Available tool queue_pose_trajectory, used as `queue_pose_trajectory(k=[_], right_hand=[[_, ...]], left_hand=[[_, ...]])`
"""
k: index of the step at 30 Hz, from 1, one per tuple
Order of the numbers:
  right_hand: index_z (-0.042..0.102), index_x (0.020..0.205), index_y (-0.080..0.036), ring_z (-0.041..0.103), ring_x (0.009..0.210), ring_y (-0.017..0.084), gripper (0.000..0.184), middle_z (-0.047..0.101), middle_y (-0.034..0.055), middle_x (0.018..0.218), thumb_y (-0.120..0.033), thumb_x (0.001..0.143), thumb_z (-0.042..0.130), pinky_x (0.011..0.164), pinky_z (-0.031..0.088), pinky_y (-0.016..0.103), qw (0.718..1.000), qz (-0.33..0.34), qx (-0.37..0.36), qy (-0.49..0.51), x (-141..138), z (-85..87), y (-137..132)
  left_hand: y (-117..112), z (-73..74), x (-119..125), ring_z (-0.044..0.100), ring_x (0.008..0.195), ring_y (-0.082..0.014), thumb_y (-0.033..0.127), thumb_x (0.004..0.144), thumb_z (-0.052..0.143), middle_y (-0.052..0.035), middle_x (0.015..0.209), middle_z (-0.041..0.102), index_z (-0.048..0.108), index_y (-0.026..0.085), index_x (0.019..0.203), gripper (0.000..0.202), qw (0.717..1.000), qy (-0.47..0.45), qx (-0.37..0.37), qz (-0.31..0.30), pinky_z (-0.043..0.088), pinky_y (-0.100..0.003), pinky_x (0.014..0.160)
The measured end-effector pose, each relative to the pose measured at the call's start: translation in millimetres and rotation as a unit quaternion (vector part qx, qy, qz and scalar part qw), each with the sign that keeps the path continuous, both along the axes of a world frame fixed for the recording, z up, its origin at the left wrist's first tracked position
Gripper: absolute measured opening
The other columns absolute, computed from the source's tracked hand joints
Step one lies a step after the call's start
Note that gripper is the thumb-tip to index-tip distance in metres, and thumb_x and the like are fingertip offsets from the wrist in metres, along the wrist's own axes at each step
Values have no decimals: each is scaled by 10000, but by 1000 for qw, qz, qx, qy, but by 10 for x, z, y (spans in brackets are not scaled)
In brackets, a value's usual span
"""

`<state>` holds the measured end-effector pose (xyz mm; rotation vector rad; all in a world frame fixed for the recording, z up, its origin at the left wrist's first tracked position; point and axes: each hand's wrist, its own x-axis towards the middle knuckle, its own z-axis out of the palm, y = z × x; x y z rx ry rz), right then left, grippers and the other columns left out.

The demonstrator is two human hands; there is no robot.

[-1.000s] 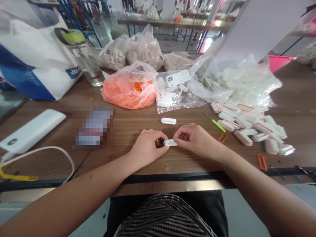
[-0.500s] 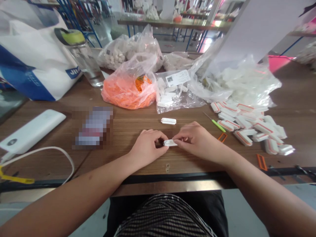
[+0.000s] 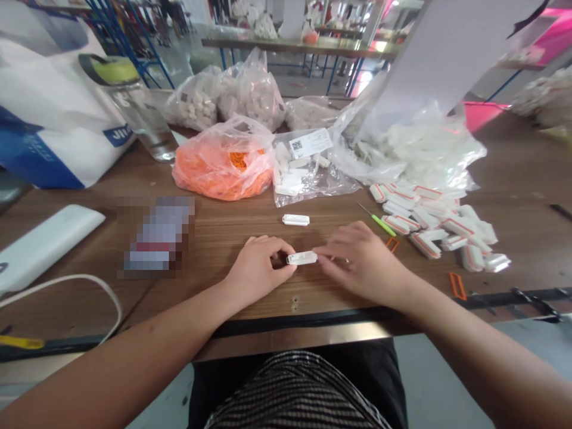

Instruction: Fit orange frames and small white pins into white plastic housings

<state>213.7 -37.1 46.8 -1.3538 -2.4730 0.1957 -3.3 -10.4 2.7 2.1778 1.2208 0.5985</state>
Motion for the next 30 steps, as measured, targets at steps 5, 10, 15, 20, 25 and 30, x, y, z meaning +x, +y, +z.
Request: queue_pose_trajectory(k=[5,10,15,20,25,30], right_hand=[[733,712,-218,628,645,184,182,717,24,712,-295,768,578,611,425,300,968,-213,-130,14,549,99,90],[730,634,-226,644,642,187,196,713,9,650,-335,736,603,611,457,293,941,-258,-219,-3,796,-8,151],[758,702,-224,645,635,187,221,712,14,641,-384,740,610,583,449,284,944,-259,-207,15,754,-159,179],[703,614,-214,619,605,184,253,690,23,602,-399,743,588,542,392,279,953,-264,-145,-38,672,-226,220],[637,539,-203,558,496,158,323,595,3,475,-413,765,541,485,347,272,945,-290,-140,-56,708,-219,275],[736,735,-228,645,673,175,194,723,10,728,-358,727,592,605,450,265,959,-233,-160,21,791,-154,274]], left_hand=[[4,-6,-8,568,714,-165,255,736,668,39,723,655,668,244,809,74,1000,-3,6,-4,370,-362,796],[10,8,-16,571,718,-169,244,736,671,31,728,654,667,236,819,84,1000,1,11,-11,374,-358,782],[19,15,-15,577,719,-171,250,741,675,30,730,657,666,236,826,86,1000,1,16,-17,375,-355,776],[15,21,-14,583,722,-173,241,742,673,28,746,669,666,239,826,84,1000,4,17,-18,377,-356,777],[13,22,-23,580,720,-171,252,748,672,29,734,662,667,237,827,81,1000,4,16,-21,376,-355,774],[13,18,-24,580,722,-166,240,741,676,33,738,660,666,235,824,84,1000,2,16,-19,373,-351,777]])
